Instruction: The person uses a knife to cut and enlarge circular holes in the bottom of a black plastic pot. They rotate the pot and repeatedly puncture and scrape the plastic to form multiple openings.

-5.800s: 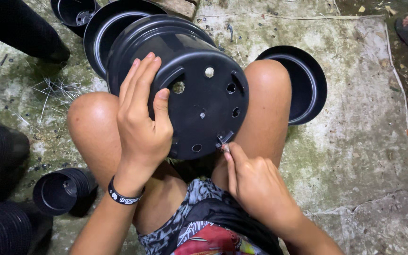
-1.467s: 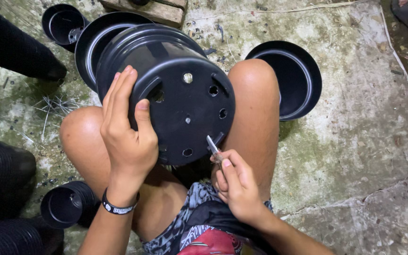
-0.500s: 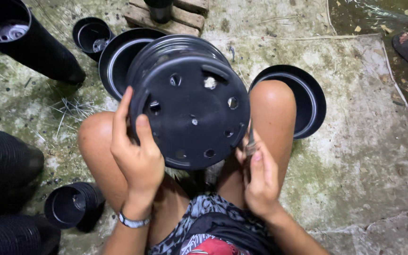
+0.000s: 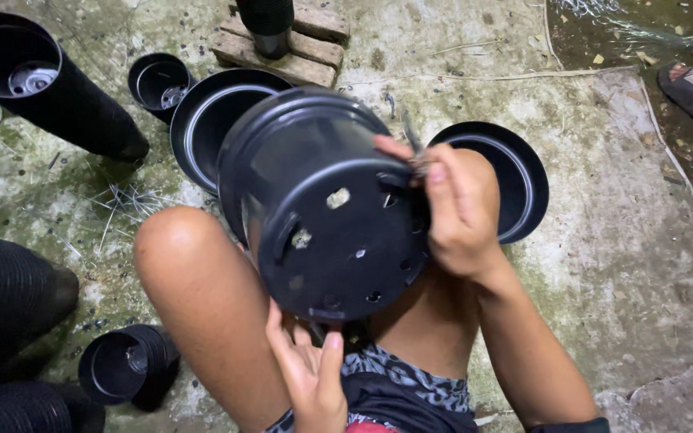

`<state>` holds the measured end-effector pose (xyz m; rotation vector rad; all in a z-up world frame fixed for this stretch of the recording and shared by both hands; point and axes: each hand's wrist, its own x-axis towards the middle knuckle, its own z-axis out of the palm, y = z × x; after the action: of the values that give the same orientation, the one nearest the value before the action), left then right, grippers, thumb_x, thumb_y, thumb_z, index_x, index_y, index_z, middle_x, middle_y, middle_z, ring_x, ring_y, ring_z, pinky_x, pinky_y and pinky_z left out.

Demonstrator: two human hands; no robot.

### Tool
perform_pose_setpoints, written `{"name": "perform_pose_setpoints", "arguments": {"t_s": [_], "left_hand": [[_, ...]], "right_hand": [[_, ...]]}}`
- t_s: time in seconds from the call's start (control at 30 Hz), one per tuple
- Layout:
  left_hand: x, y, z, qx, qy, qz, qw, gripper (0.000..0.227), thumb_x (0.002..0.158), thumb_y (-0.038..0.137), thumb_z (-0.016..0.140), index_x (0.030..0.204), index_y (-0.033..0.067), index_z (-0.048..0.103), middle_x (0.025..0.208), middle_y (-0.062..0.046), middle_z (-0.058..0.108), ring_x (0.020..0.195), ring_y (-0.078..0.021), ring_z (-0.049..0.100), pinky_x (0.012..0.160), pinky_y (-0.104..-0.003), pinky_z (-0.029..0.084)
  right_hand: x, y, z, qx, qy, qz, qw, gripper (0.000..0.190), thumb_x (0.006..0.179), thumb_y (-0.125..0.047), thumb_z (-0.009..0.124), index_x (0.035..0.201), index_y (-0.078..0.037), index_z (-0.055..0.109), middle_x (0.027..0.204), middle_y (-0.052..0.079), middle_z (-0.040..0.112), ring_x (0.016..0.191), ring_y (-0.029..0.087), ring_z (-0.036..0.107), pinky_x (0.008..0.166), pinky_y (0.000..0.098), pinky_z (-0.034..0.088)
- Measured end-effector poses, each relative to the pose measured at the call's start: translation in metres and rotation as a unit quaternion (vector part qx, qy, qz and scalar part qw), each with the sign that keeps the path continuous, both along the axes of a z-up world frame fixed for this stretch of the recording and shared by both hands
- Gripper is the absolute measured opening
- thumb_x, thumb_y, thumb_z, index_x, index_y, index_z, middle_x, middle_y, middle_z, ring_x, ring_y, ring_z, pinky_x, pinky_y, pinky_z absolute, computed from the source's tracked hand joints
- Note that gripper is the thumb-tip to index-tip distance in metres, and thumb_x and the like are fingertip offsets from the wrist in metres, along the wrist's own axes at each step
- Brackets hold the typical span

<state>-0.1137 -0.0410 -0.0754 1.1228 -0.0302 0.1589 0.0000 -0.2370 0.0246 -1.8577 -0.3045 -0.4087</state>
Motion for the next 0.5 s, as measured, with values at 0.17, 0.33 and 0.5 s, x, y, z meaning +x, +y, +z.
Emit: {"name": "perform_pose_setpoints", "arguments": {"t_s": [0.17, 0.33, 0.5], "left_hand": [[-0.026, -0.007, -0.037, -0.191, 0.089, -0.002, 0.978, 0.081, 0.078, -0.018, 0.053, 0.149, 0.0045, 0.022, 0.153, -0.022, 0.031, 0.147, -0.0445, 0.031, 0.118, -0.06, 0.028], [-0.046, -0.014, -0.058, -0.342, 0.148, -0.034, 0.927, 0.079, 0.071, -0.021, 0.051, 0.142, 0.0056, 0.028, 0.151, -0.024, 0.031, 0.148, -0.0477, 0.029, 0.12, -0.06, 0.021], [-0.056, -0.034, -0.063, -0.5, 0.162, -0.09, 0.846, 0.072, 0.069, -0.018, 0.051, 0.135, 0.0026, 0.031, 0.155, -0.033, 0.024, 0.151, -0.0535, 0.019, 0.121, -0.06, 0.021]], "right_hand": [[0.019, 0.017, 0.008, 0.002, -0.011, 0.113, 0.994, 0.023, 0.112, -0.012, 0.034, 0.107, 0.002, 0.052, 0.117, 0.018, 0.068, 0.123, 0.025, 0.065, 0.101, 0.0359, 0.049], [0.039, 0.03, 0.023, -0.192, -0.005, 0.106, 0.976, 0.019, 0.107, -0.012, 0.047, 0.113, -0.001, 0.062, 0.087, 0.019, 0.066, 0.084, 0.037, 0.068, 0.074, 0.0425, 0.051], [0.056, 0.044, 0.036, -0.24, -0.028, 0.217, 0.946, 0.017, 0.105, -0.014, 0.05, 0.109, -0.003, 0.063, 0.078, 0.019, 0.065, 0.077, 0.041, 0.065, 0.069, 0.0484, 0.049]]}}
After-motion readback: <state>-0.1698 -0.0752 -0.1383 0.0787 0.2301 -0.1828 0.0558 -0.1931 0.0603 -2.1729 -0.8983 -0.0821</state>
